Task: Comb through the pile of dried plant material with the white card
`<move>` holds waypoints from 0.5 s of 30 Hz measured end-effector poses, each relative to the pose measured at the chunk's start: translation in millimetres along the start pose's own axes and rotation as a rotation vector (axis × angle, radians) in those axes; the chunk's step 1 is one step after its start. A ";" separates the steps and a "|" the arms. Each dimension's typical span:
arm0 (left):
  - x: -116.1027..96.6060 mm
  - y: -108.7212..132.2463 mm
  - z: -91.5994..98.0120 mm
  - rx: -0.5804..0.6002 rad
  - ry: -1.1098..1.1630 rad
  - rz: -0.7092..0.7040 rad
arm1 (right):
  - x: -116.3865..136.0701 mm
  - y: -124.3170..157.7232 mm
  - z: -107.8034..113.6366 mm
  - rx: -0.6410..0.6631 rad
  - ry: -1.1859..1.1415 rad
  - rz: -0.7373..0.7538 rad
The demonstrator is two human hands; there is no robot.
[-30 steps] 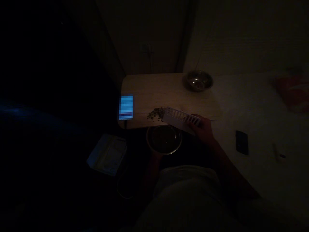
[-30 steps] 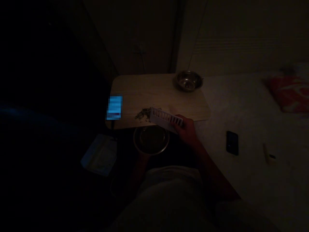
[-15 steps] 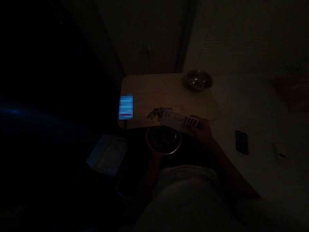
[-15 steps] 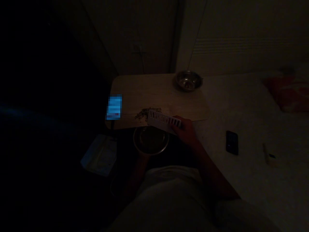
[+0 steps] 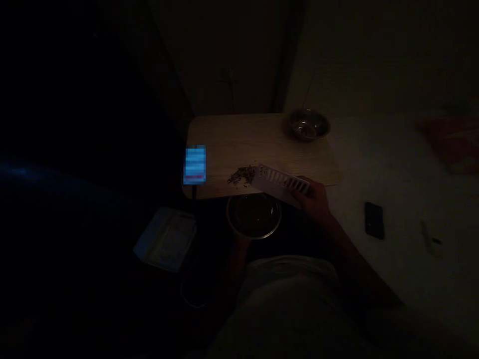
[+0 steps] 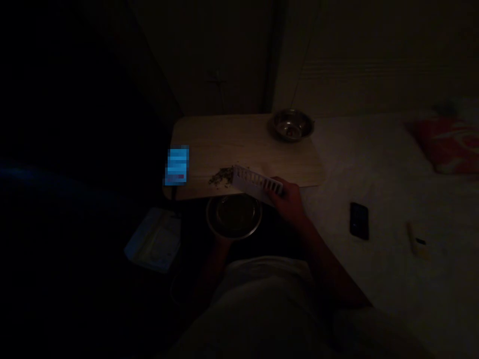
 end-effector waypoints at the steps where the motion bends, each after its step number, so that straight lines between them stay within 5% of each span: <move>1: 0.1 0.2 0.1 0.001 0.001 0.000 | 0.4 -0.1 -0.3 -0.011 0.000 0.000; 15: -1.7 0.4 -6.3 0.025 0.017 0.012 | -0.4 -1.1 -0.5 -0.057 0.010 0.009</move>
Point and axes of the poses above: each hand's wrist, its own y-axis away from the middle knuckle, its own z-axis out of the back of the hand, x = y × z, the point moved 1 cm from there along -y, towards the middle knuckle
